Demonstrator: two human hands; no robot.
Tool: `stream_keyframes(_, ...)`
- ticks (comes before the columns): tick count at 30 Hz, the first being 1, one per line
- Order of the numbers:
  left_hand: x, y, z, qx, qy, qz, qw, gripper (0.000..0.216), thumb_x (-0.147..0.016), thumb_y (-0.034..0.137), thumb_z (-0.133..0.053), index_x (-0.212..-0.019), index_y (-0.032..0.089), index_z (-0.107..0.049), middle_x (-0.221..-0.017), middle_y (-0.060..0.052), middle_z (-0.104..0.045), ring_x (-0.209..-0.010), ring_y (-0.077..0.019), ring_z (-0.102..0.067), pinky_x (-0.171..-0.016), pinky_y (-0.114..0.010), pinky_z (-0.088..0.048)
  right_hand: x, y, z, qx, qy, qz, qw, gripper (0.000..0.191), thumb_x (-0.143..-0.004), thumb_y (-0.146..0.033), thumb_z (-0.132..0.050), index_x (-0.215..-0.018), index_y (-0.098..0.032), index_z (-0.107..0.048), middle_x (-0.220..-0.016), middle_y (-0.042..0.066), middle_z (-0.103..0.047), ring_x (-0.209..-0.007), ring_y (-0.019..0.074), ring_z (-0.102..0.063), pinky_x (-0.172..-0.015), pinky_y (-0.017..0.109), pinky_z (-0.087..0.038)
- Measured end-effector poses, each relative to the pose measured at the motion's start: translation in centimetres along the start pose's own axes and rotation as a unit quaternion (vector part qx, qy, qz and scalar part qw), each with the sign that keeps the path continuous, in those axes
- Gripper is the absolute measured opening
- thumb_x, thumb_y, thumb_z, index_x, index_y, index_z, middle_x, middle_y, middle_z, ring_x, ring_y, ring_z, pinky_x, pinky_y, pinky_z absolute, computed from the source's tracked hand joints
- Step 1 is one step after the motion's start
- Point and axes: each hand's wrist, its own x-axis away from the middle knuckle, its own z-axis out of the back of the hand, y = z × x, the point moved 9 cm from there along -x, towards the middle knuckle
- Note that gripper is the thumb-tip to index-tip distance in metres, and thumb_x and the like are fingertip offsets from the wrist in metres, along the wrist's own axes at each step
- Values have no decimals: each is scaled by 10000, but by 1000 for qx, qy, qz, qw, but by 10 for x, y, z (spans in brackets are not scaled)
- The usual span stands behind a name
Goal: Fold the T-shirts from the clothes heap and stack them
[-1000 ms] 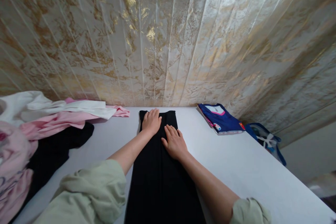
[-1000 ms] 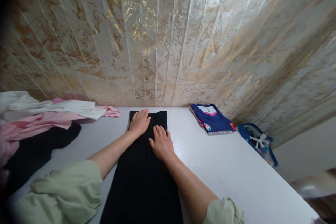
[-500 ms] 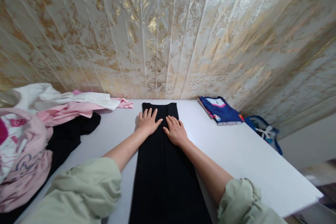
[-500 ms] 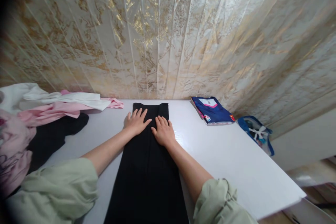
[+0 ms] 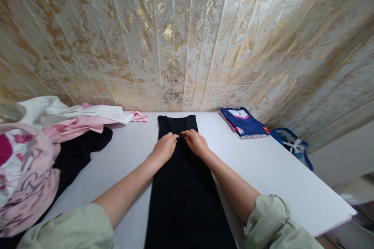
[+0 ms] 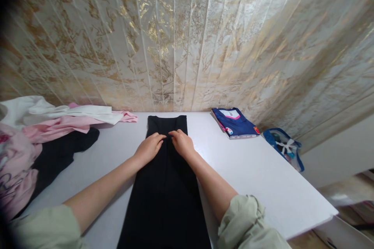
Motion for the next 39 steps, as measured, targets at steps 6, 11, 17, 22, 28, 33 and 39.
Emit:
stream_keyframes(6,-17,-9,-14,22,-7,19,1000,227,-893,171,-488,-1046,243,-640,-1004,-33,-616,-891,-172,-630,-728,-260,-450,-9,1,-14,14,-39,-27,999,235,-863,-193,-516,-1037,-282,-647,-941,-1,-622,-835,153,-606,-656,235,-403)
stream_keyframes(11,-11,-13,-11,48,21,38,998,152,-906,199,-479,-983,267,-590,-978,2,-623,-843,-144,-615,-672,-243,-416,-5,11,-15,-65,21,-30,997,182,-857,-199,-482,-975,-260,-605,-884,-21,-611,-780,134,-577,-641,222,-393)
stream_keyframes(17,-11,-16,-8,81,44,63,994,94,-901,213,-488,-930,264,-560,-944,18,-639,-801,-139,-605,-651,-238,-402,-6,14,-16,-183,40,-2,982,188,-859,-194,-437,-958,-229,-594,-852,-19,-606,-736,134,-562,-684,235,-430)
stream_keyframes(22,-11,-20,-5,120,64,80,987,102,-907,193,-462,-938,255,-536,-945,19,-657,-831,-135,-618,-683,-235,-433,-5,7,-20,-118,34,3,992,187,-874,-191,-466,-983,-249,-607,-881,-20,-613,-766,133,-577,-675,228,-417)
stream_keyframes(28,-9,-15,-6,94,57,87,990,93,-903,206,-479,-941,261,-544,-969,16,-654,-824,-141,-621,-672,-243,-433,-1,-2,-22,-6,25,-6,1000,266,-894,-202,-504,-1143,-272,-566,-971,-1,-615,-848,152,-599,-680,238,-413)
stream_keyframes(33,-7,-8,-7,54,54,71,995,101,-888,194,-500,-957,260,-530,-976,-1,-629,-860,-165,-612,-664,-263,-421,1,-4,-20,-3,33,-18,999,219,-891,-191,-494,-1098,-249,-538,-978,3,-608,-844,154,-594,-696,244,-412)
stream_keyframes(39,-5,-6,-8,64,42,24,997,63,-887,212,-523,-924,255,-550,-977,3,-604,-917,-156,-601,-740,-259,-451,2,-5,-15,9,30,-30,999,108,-888,-211,-505,-982,-244,-546,-968,5,-593,-826,157,-581,-680,248,-399)
